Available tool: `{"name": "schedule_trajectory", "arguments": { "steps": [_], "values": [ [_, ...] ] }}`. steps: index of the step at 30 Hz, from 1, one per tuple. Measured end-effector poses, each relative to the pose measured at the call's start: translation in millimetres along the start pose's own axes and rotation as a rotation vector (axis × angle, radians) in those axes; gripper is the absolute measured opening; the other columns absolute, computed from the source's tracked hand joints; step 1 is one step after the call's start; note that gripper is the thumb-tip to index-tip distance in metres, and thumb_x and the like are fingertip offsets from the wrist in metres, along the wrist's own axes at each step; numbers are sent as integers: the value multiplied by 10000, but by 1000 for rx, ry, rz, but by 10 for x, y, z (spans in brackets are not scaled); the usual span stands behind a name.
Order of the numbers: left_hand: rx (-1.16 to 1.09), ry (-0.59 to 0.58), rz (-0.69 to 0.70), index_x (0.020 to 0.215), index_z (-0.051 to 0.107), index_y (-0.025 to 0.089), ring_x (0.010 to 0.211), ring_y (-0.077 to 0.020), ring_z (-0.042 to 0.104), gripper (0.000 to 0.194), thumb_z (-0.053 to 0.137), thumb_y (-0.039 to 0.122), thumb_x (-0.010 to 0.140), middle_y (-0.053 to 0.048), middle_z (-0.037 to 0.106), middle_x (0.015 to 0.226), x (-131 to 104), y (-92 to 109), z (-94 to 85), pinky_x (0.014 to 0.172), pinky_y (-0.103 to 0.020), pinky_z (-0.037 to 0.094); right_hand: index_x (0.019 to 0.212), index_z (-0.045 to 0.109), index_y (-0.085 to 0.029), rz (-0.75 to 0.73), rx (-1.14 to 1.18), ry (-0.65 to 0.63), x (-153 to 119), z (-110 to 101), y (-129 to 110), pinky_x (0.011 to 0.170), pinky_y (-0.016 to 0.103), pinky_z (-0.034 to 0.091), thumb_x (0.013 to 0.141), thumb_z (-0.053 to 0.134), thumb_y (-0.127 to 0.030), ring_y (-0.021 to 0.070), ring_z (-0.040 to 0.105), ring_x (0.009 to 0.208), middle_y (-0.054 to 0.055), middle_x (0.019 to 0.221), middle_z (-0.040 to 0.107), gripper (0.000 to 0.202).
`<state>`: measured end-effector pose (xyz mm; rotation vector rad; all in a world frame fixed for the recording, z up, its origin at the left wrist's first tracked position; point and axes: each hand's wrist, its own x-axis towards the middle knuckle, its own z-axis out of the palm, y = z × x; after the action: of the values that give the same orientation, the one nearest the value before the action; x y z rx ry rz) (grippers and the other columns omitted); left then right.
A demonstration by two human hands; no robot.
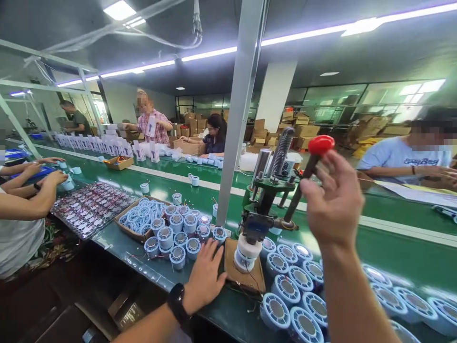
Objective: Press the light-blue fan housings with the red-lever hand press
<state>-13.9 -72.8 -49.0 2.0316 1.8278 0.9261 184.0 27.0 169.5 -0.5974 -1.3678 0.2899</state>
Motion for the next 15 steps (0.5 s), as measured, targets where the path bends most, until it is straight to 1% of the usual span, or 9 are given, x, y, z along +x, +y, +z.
{"name": "schedule_trajectory", "arguments": {
  "steps": [2,4,6,8,10,12,13,14,15],
  "values": [
    [173,96,-89,1477,387,125,1506,-387,105,658,593,247,864,-189,240,1601,-181,-159,-15,1217,-638,150,1389,452,-177,-9,23,99,-415,82,203,1060,566,425,707,666,-275,281,571,1233,156,1338,543,721],
    [246,115,-135,1441,443,137,1502,-397,121,602,586,265,870,-184,232,1605,-328,-286,19,1206,-635,207,1439,359,-197,23,-18,186,-1032,145,404,1056,584,416,701,677,-303,296,538,1266,160,1345,521,811],
    [232,86,-125,1397,497,169,1497,-386,162,549,596,278,868,-158,260,1600,-431,-327,61,1208,-608,246,1494,244,-179,202,-112,161,-1628,207,590,1083,584,380,694,698,-393,318,470,1329,187,1411,451,944],
    [151,31,-49,1355,534,209,1487,-354,222,520,629,293,850,-124,323,1576,-477,-277,67,1224,-570,248,1528,181,-138,475,-205,46,-2036,275,735,1078,578,378,654,718,-528,354,480,1306,218,1423,433,1097],
    [52,-54,72,1339,537,238,1463,-311,299,536,660,280,819,-94,409,1524,-461,-190,0,1237,-539,242,1533,215,-122,685,-271,-36,-2215,339,828,1038,566,412,601,718,-627,372,555,1202,217,1338,520,1174],
    [3,-83,174,1344,522,248,1443,-279,342,543,635,227,813,-75,461,1482,-396,-145,-170,1235,-532,250,1519,286,-141,752,-316,-25,-2237,390,875,995,557,443,575,712,-663,368,608,1105,185,1220,609,1159],
    [3,-41,195,1339,521,248,1434,-265,360,517,589,195,829,-71,478,1466,-353,-161,-303,1227,-526,272,1514,302,-155,750,-319,0,-2221,410,886,987,548,452,583,709,-666,362,615,1094,172,1195,628,1138],
    [18,42,195,1322,532,243,1420,-252,382,475,532,171,852,-74,497,1448,-308,-211,-470,1215,-514,304,1514,304,-164,736,-313,33,-2204,429,889,983,536,459,597,706,-668,356,618,1098,167,1201,632,1121],
    [49,158,175,1285,556,236,1393,-241,421,425,468,156,877,-80,529,1415,-261,-294,-670,1195,-495,346,1515,298,-168,725,-302,61,-2193,447,886,983,524,466,612,704,-666,350,618,1109,167,1219,629,1109]
  ]
}}
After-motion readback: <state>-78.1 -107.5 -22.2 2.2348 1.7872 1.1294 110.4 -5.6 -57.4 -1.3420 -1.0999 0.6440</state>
